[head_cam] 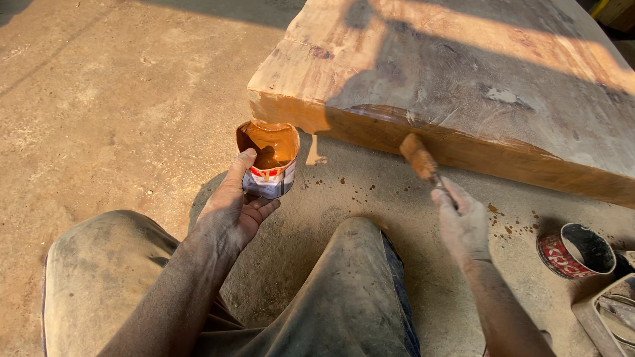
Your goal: The person applies a brown wood stain to the edges of a large wooden slab using a brush. They repeatedly dip the brush into a container and spread the stain along the side of the wood.
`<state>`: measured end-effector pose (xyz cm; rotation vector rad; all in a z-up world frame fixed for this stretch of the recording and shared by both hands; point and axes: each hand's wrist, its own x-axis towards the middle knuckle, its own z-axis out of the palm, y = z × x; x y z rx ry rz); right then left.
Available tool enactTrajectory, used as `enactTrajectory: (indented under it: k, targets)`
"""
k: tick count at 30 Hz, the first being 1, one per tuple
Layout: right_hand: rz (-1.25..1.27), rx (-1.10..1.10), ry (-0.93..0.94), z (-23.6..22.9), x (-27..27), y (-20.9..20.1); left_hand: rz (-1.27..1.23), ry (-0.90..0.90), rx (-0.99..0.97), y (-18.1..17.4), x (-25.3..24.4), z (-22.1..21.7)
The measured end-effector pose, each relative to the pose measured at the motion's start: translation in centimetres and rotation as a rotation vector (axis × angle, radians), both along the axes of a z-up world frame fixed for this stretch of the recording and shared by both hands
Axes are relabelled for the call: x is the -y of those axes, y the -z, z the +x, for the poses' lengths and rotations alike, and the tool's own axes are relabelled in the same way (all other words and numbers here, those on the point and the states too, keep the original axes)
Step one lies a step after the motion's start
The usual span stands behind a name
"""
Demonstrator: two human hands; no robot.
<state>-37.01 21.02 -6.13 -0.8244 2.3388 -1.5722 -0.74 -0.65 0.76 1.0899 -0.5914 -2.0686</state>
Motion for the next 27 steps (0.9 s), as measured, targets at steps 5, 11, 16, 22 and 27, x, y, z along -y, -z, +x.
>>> enactTrajectory:
  k: [5,11,16,22,27]
  targets:
    - [0.057,-0.274,0.634,-16.1,-9.9,0.8,-0.009,-0.082,0.013,-1.8,1.8,2.9]
    - [-0.184,-0.093,0.568,-15.4,-3.3,3.4,-0.049,-0.149,0.024,-3.9,4.1,6.7]
    - [-0.628,-0.118,0.137,5.2,10.5,1.6,-0.100,-0.215,0.130,-5.1,5.5,9.0]
    - [0.058,-0.317,-0.186,22.9,22.2,2.0,-0.114,-0.232,0.098,-4.4,6.8,11.3]
    - [0.302,-0.368,-0.358,23.7,23.8,-2.0,-0.111,-0.252,0.102,-3.1,7.1,12.1]
